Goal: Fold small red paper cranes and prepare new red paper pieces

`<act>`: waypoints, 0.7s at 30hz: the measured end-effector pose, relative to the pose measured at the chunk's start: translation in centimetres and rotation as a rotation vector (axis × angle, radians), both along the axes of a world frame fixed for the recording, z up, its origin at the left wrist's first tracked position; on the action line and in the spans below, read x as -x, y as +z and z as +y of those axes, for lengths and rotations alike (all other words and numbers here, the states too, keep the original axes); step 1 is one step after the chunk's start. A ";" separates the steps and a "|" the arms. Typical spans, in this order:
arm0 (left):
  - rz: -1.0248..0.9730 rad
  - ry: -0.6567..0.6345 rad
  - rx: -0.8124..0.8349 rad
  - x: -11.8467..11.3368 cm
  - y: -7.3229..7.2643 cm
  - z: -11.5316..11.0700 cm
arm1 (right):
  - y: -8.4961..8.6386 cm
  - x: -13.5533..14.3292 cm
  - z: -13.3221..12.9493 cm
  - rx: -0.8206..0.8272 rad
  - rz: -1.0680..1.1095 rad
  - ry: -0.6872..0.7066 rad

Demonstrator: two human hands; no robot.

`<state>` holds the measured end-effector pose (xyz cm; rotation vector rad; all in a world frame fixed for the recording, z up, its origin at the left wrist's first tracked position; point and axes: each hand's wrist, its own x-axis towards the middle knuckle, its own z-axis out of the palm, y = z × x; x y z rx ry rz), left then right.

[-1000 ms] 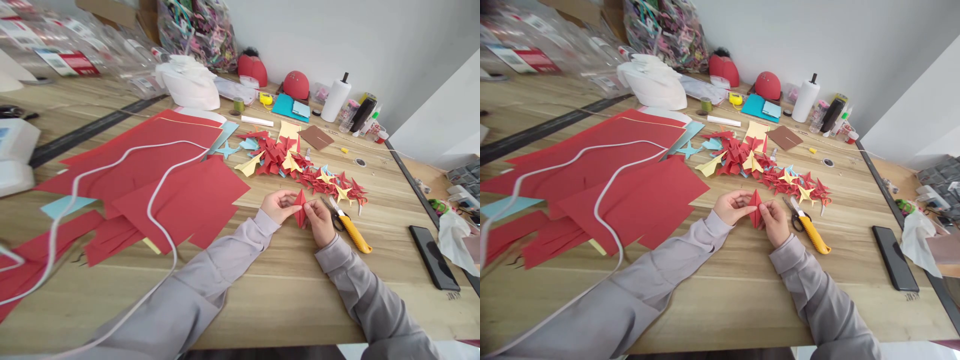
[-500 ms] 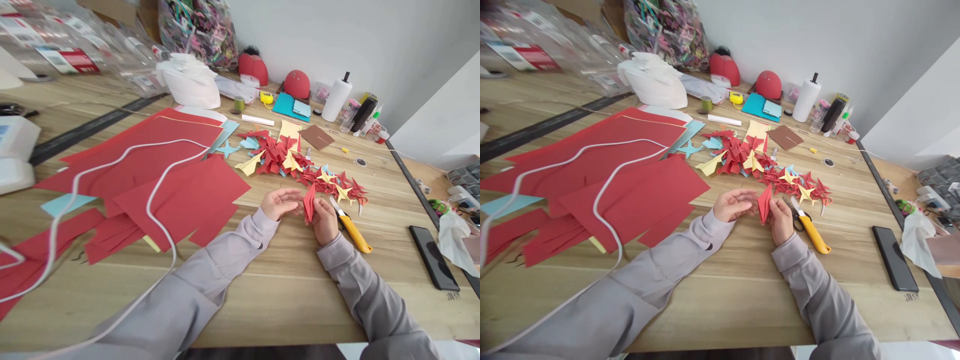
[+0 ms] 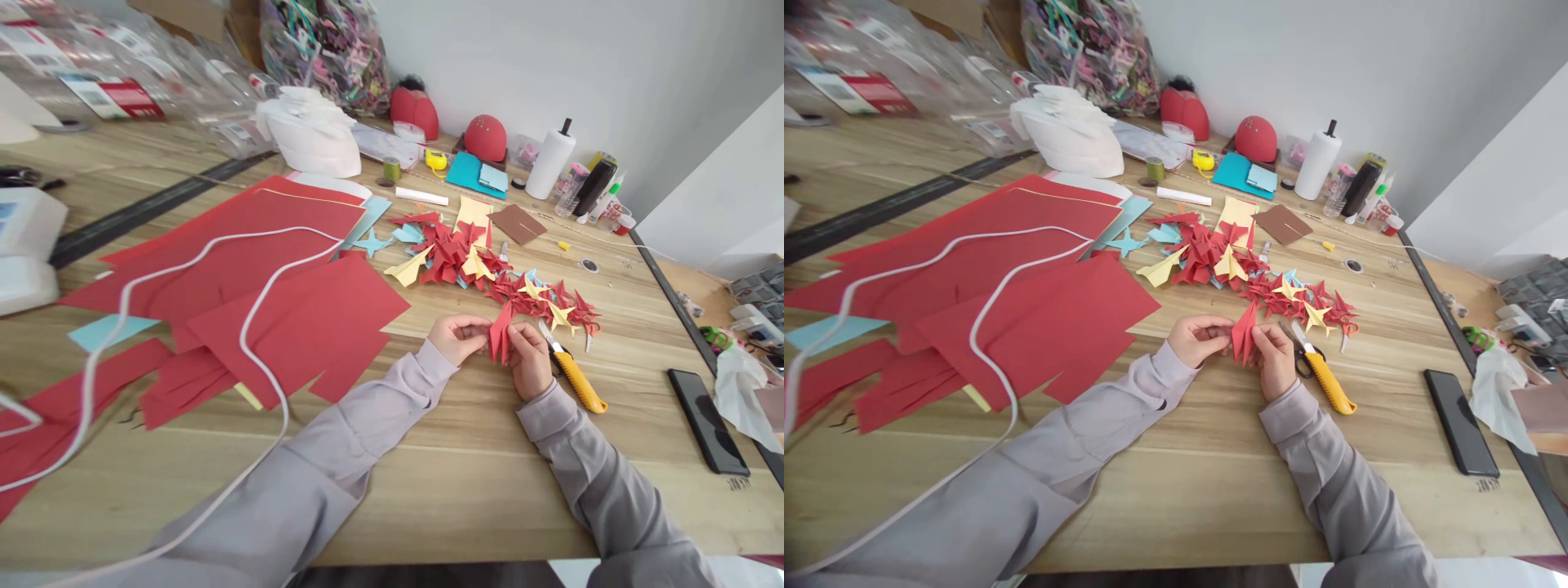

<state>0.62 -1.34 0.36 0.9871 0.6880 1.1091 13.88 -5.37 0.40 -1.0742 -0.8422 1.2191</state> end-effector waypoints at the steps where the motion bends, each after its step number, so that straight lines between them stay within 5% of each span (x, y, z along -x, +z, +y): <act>1: 0.006 0.024 -0.014 0.0 0.0 0.0 | -0.1 0.0 0.0 -0.009 -0.016 -0.006; 5: 0.044 0.123 -0.102 0.1 0.0 0.2 | -0.1 0.0 -0.1 -0.027 -0.054 -0.006; 21: 0.208 0.144 -0.071 0.2 0.2 0.0 | -0.1 0.2 0.0 -0.037 -0.097 -0.035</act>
